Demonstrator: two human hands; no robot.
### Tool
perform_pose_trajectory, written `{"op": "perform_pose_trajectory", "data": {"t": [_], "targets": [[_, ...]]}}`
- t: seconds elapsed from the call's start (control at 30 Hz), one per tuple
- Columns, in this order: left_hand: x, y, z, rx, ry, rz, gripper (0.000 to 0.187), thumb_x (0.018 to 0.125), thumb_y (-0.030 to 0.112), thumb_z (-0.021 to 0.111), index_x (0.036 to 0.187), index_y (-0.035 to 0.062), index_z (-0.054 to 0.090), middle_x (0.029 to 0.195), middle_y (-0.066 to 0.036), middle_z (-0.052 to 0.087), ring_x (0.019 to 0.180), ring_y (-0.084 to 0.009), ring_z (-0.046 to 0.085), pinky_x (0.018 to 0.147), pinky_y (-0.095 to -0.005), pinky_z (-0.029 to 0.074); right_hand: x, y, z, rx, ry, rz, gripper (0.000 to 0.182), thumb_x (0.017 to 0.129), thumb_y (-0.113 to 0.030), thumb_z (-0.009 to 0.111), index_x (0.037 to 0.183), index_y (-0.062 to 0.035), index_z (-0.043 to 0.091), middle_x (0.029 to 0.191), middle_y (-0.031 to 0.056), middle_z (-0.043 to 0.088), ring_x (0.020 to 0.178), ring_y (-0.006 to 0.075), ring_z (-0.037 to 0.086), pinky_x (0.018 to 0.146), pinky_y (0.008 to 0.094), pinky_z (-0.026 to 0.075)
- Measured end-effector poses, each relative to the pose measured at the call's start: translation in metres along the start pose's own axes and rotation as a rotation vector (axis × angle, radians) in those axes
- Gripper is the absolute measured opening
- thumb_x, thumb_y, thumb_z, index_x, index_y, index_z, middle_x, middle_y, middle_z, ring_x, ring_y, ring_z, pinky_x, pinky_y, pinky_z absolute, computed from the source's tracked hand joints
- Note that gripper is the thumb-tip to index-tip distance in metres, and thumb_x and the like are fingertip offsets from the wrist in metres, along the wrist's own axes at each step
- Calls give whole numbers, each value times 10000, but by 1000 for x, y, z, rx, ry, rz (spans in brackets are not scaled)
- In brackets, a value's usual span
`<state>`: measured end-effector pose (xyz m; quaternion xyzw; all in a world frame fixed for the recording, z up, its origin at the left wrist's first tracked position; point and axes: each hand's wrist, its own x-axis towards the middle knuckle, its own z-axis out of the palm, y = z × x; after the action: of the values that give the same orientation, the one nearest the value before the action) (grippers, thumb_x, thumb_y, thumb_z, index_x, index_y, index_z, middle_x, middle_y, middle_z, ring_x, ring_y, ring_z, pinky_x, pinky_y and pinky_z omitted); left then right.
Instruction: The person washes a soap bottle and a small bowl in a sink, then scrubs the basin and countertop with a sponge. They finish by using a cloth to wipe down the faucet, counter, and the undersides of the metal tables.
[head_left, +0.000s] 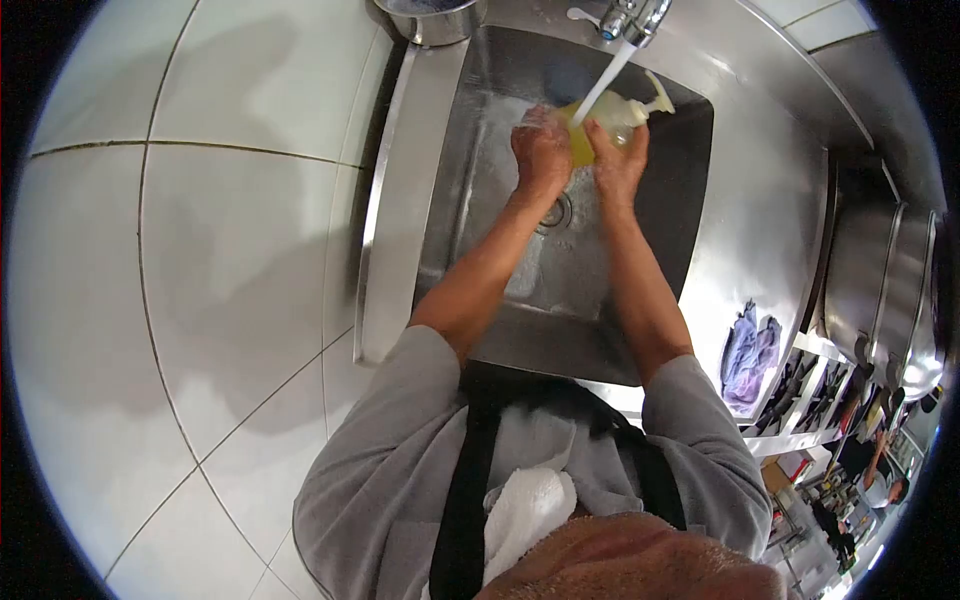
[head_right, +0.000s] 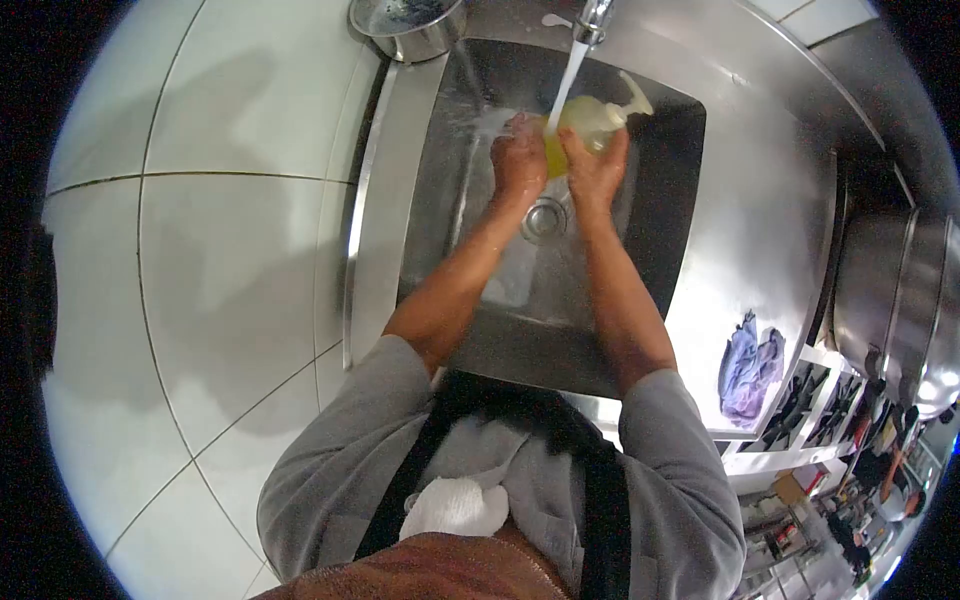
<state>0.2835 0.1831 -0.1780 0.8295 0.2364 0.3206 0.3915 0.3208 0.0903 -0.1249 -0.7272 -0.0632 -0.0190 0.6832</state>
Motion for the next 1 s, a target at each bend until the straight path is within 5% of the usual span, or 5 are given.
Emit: {"op": "perform_pose_trajectory", "data": {"t": [0.33,0.43,0.63,0.87,1.0], "targets": [[169,4,-171,297,393,-112,570,797,386,641,1065,-102,518,1045,-233,589,924,-320,607,792,-391,475,82,-102,-101,-178,141,-449,547,700,-161,783,1146,1,511,1071,111,571,964,200,541,867,321,431],[208,-11,-179,-105,-102,-599,472,795,323,622,927,-125,557,861,-232,633,679,-281,651,612,-349,519,115,-99,-128,-174,243,-470,585,690,-192,795,1155,14,507,1072,130,577,961,211,554,867,327,438],[192,-26,-192,205,-276,-466,288,750,147,489,645,-93,609,552,-198,603,461,-227,613,497,-336,509,177,-30,-183,-535,330,-596,689,644,-311,802,1157,26,489,1099,182,560,1020,298,541,899,374,419],[70,79,-197,154,-465,-477,138,758,94,552,744,-43,563,638,-95,568,500,-160,552,394,-298,480,144,-23,-230,-512,224,-142,973,662,-487,751,1343,51,312,1366,227,367,1238,328,394,1012,365,320],[16,115,-125,-7,-756,-334,120,757,102,568,726,-14,566,584,-120,559,512,-179,558,465,-360,458,76,-36,-277,-231,125,260,691,778,-452,660,1240,31,486,1269,199,490,1191,272,452,981,343,347]]}}
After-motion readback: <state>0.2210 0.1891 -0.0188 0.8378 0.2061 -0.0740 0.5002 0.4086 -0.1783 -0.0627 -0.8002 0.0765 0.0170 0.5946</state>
